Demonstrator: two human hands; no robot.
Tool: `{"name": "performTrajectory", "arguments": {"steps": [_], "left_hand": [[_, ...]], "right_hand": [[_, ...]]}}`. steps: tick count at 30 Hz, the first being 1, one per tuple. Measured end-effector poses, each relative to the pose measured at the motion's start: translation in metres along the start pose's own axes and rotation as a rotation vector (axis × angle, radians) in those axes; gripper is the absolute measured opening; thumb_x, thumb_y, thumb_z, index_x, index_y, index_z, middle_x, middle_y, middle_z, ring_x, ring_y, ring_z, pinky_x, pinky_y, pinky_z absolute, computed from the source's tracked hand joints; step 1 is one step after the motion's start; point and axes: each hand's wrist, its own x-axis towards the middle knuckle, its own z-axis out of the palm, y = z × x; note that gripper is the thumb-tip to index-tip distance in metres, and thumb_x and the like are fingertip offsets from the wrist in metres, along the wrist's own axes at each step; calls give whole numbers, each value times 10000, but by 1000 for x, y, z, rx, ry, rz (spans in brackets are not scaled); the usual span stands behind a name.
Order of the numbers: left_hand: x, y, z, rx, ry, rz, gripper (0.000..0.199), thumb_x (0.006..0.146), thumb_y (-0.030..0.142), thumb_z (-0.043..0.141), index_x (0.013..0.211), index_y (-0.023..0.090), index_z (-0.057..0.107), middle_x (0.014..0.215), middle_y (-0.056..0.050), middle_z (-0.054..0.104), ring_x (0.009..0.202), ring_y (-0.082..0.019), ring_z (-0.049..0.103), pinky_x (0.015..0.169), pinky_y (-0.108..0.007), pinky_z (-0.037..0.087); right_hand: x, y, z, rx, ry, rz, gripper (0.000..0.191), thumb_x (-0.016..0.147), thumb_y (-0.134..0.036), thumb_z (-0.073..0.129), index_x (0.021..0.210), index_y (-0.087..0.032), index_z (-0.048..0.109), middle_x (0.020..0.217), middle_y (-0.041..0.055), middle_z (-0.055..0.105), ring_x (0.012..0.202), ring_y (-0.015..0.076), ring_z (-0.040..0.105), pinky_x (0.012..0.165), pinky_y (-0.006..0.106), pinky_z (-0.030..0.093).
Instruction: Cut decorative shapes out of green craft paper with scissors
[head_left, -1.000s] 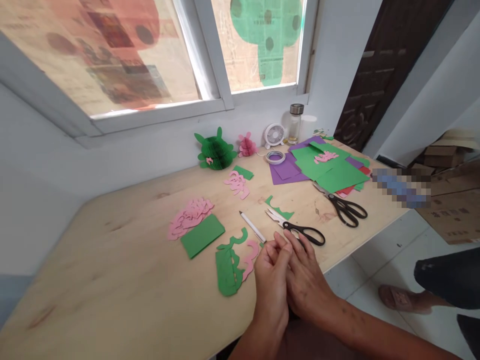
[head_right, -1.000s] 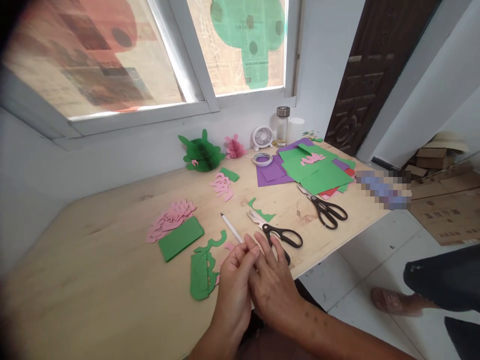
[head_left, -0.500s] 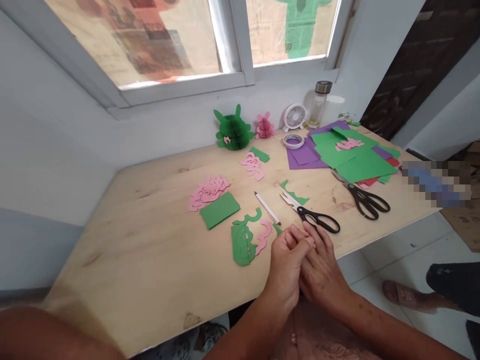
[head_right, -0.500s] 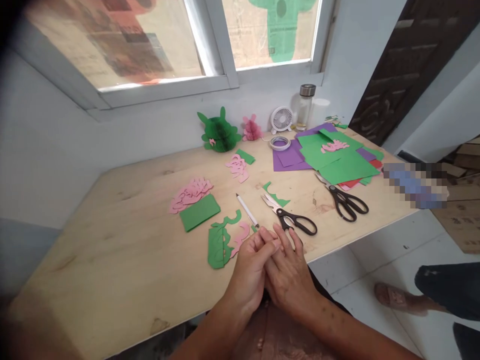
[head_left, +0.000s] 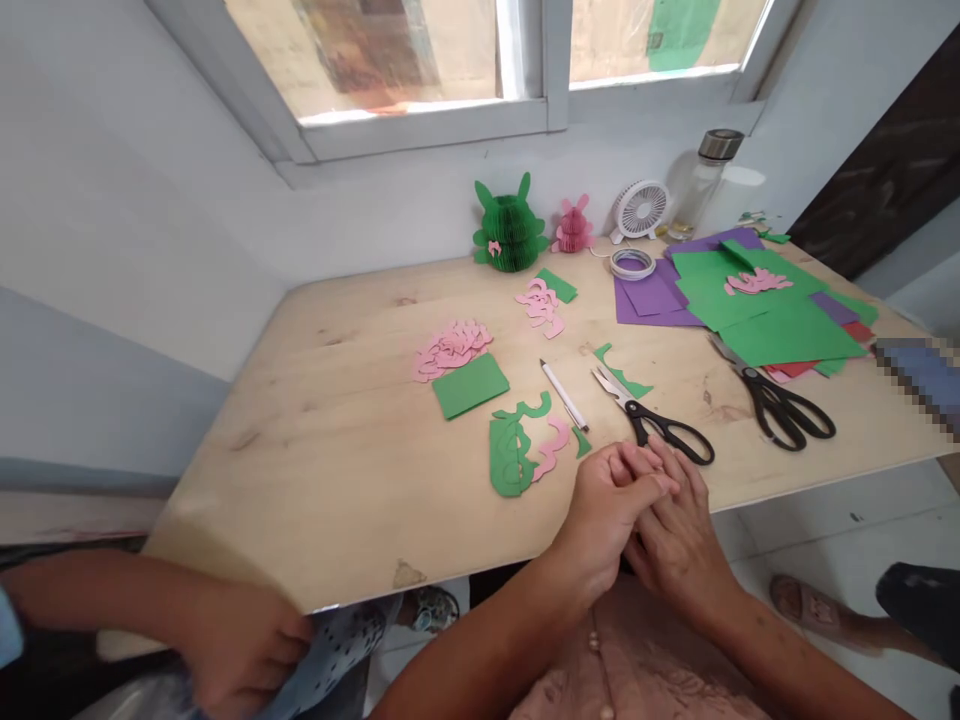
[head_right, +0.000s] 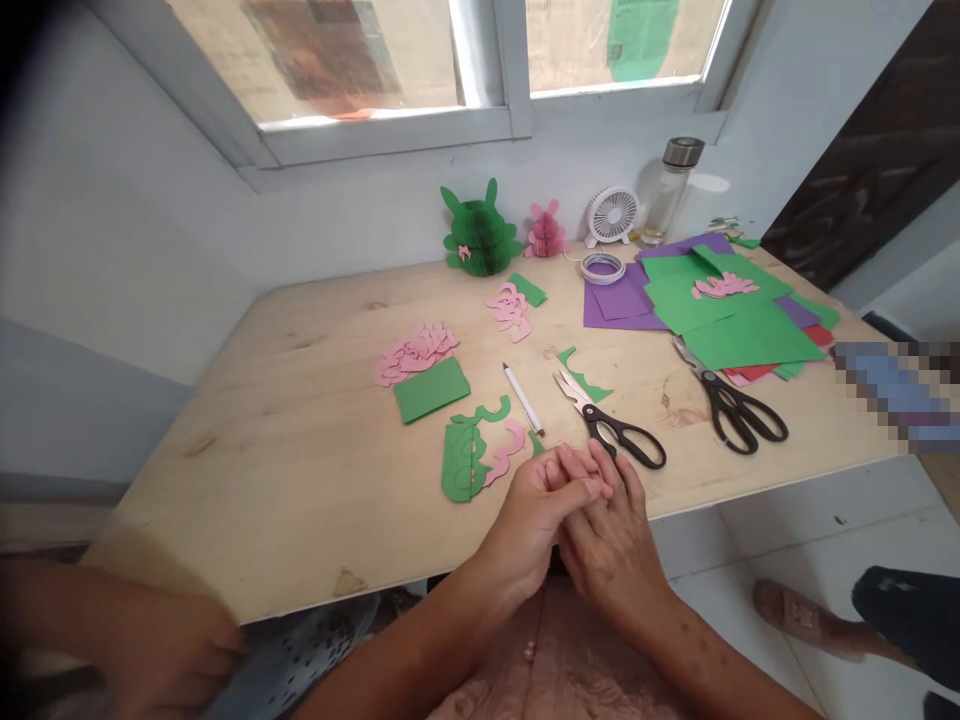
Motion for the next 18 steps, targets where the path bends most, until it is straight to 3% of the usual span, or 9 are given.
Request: {"name": "performTrajectory", "arguments": {"steps": [3,6,13,15,18], "left_hand": [[4,-8,5,38,156,38,134,603,128,658,678,163,552,594,-6,629,566,-136,601,636,-265,479],[5,-11,5,48,208,52,210,615,128,636,784,181,522,589,15,624,578,-151,624,643,-277,488],[-5,-1,-6,13,-66,-38,508,647,158,675,1125,175,504,794,-39,703,793,-180,669,809,-316,471],[-5,0,-4,2,-76,-41,494,629,146,682,1097,173,525,796,-38,700,782,-176,665,793,-308,472],[-1,-3,2,-4,22,-12,409,613,135,665,999,178,538,704,-14,676,722,-184,667,728,-300,484]], "right_hand": [[1,-4,1,18,-38,12,547,873,-133,461,1414,-112,381,1354,197,512,1381,403,202,1001,642,281],[1,-4,2,14,-63,1,531,888,-138,441,1416,-129,385,1351,176,527,1388,399,179,1008,643,265],[-6,6,1,-12,-4,-12,579,875,-112,492,1435,-133,348,1327,177,548,1380,396,218,1009,638,281],[-7,7,1,-11,4,-9,602,867,-105,503,1443,-133,330,1332,181,542,1376,394,234,1013,637,282],[-5,4,1,-11,-18,6,562,880,-133,489,1427,-154,362,1353,175,522,1382,390,221,1021,635,275]]}}
